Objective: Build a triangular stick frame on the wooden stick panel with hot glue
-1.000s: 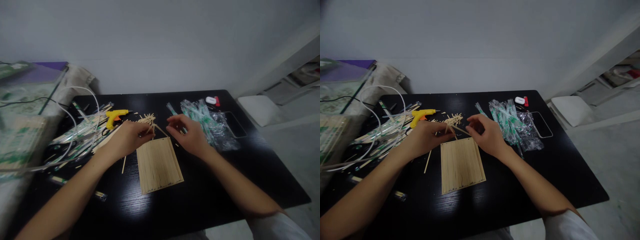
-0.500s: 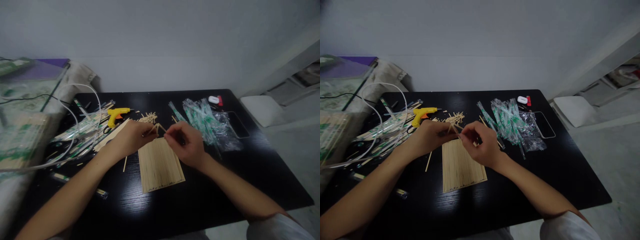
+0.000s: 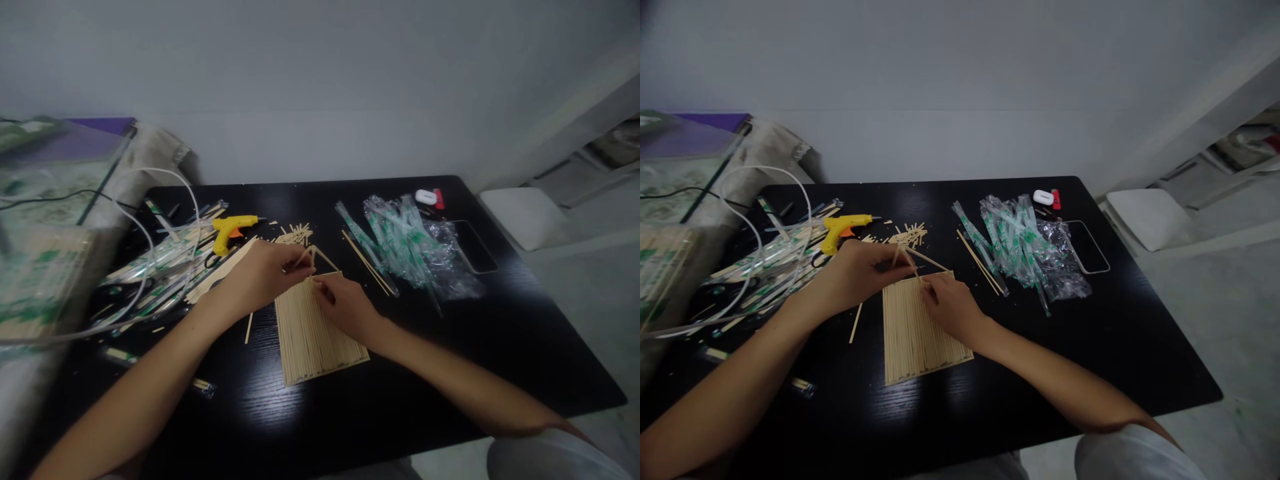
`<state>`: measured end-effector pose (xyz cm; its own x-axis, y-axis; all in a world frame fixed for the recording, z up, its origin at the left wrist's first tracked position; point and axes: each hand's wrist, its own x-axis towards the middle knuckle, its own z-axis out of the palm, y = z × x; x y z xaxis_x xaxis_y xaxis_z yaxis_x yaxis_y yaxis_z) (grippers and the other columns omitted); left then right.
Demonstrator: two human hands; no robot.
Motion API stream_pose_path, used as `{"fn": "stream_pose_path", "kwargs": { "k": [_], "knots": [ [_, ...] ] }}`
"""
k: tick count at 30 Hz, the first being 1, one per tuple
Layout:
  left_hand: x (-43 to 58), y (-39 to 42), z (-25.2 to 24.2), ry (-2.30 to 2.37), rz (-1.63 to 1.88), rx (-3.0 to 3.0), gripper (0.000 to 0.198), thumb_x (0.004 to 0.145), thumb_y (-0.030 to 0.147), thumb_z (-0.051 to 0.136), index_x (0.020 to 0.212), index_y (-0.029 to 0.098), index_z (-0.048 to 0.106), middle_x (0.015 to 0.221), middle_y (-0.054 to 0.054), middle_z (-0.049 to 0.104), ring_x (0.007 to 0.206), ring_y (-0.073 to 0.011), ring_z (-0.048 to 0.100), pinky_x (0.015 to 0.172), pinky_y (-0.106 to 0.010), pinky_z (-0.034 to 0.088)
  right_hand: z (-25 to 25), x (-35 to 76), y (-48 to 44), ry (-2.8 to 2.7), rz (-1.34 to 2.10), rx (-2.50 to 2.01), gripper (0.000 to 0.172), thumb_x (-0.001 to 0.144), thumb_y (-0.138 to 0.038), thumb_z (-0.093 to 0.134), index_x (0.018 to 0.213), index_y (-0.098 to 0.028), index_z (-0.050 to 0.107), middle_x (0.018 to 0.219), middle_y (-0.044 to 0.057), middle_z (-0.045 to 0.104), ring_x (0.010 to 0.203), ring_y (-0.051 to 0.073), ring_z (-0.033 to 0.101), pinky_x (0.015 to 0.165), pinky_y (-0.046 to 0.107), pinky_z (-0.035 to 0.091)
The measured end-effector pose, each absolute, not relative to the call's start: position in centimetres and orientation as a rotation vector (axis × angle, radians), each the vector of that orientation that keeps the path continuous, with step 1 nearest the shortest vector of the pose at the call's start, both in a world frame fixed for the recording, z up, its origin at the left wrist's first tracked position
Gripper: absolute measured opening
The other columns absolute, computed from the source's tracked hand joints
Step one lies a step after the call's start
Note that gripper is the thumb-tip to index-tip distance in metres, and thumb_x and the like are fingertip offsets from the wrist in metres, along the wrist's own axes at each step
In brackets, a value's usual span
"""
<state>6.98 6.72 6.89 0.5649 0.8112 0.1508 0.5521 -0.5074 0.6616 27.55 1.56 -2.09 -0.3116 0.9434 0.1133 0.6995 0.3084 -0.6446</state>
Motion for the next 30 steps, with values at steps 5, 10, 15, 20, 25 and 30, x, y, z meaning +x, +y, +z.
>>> {"fn": "stream_pose_path", "kwargs": {
  "k": [5, 10, 15, 20, 25, 30],
  "knots": [
    [6.9, 6.7, 6.9, 1.103, 0.585, 2.245, 0.012, 0.092, 0.026, 0.066, 0.086, 0.020, 0.076, 0.067, 0.003, 0.067, 0.057, -0.0087, 0.055, 0.058, -0.023, 0.040, -2.0, 26.8, 2.0, -2.222, 0.592, -1.515, 0.020, 0.103, -0.021, 0.053, 0.110, -0.016, 0.071, 0.101, 0.010, 0.076, 0.092, 0.022, 0.072, 0.083, 0.035, 0.053],
    [6.9, 6.7, 6.9, 1.095, 0.588, 2.249, 0.012, 0.092, 0.026, 0.066, 0.088, 0.020, 0.076, 0.068, 0.003, 0.069, 0.057, -0.0091, 0.056, 0.059, -0.023, 0.041, -1.8, 26.4, 2.4, -2.298, 0.486, -1.542, 0.018, 0.105, -0.022, 0.052, 0.102, -0.017, 0.070, 0.098, 0.009, 0.074, 0.091, 0.021, 0.069, 0.079, 0.032, 0.050],
    [6.8, 6.7, 6.9, 1.092, 0.604, 2.248, 0.011, 0.092, 0.026, 0.068, 0.089, 0.021, 0.077, 0.070, 0.003, 0.070, 0.057, -0.0095, 0.057, 0.059, -0.023, 0.041, -1.6, 26.1, 2.4, -2.351, 0.398, -1.588, 0.020, 0.105, -0.023, 0.051, 0.100, -0.016, 0.069, 0.096, 0.011, 0.072, 0.085, 0.022, 0.068, 0.071, 0.031, 0.046],
    [6.8, 6.8, 6.8, 1.121, 0.571, 2.247, 0.011, 0.092, 0.027, 0.068, 0.090, 0.021, 0.077, 0.071, 0.002, 0.071, 0.059, -0.0103, 0.059, 0.060, -0.024, 0.041, -1.7, 26.1, 2.4, -2.361, 0.366, -1.579, 0.024, 0.107, -0.024, 0.048, 0.101, -0.016, 0.070, 0.095, 0.010, 0.072, 0.082, 0.020, 0.067, 0.068, 0.029, 0.044],
    [6.6, 6.5, 8.1, 1.149, 0.623, 2.281, 0.014, 0.093, 0.032, 0.071, 0.085, 0.020, 0.074, 0.068, 0.004, 0.067, 0.058, -0.0094, 0.055, 0.058, -0.024, 0.039, -1.3, 25.9, 2.4, -2.366, 0.385, -1.628, 0.022, 0.107, -0.024, 0.050, 0.103, -0.017, 0.070, 0.098, 0.010, 0.072, 0.081, 0.020, 0.069, 0.065, 0.029, 0.045],
    [6.7, 5.9, 9.3, 1.136, 0.808, 2.244, 0.013, 0.093, 0.032, 0.072, 0.088, 0.020, 0.073, 0.078, 0.003, 0.073, 0.070, -0.0112, 0.063, 0.065, -0.022, 0.046, -1.0, 25.8, 2.3, -2.386, 0.373, -1.630, 0.021, 0.107, -0.023, 0.049, 0.103, -0.017, 0.069, 0.099, 0.011, 0.073, 0.086, 0.023, 0.071, 0.066, 0.030, 0.048]
  ]
}}
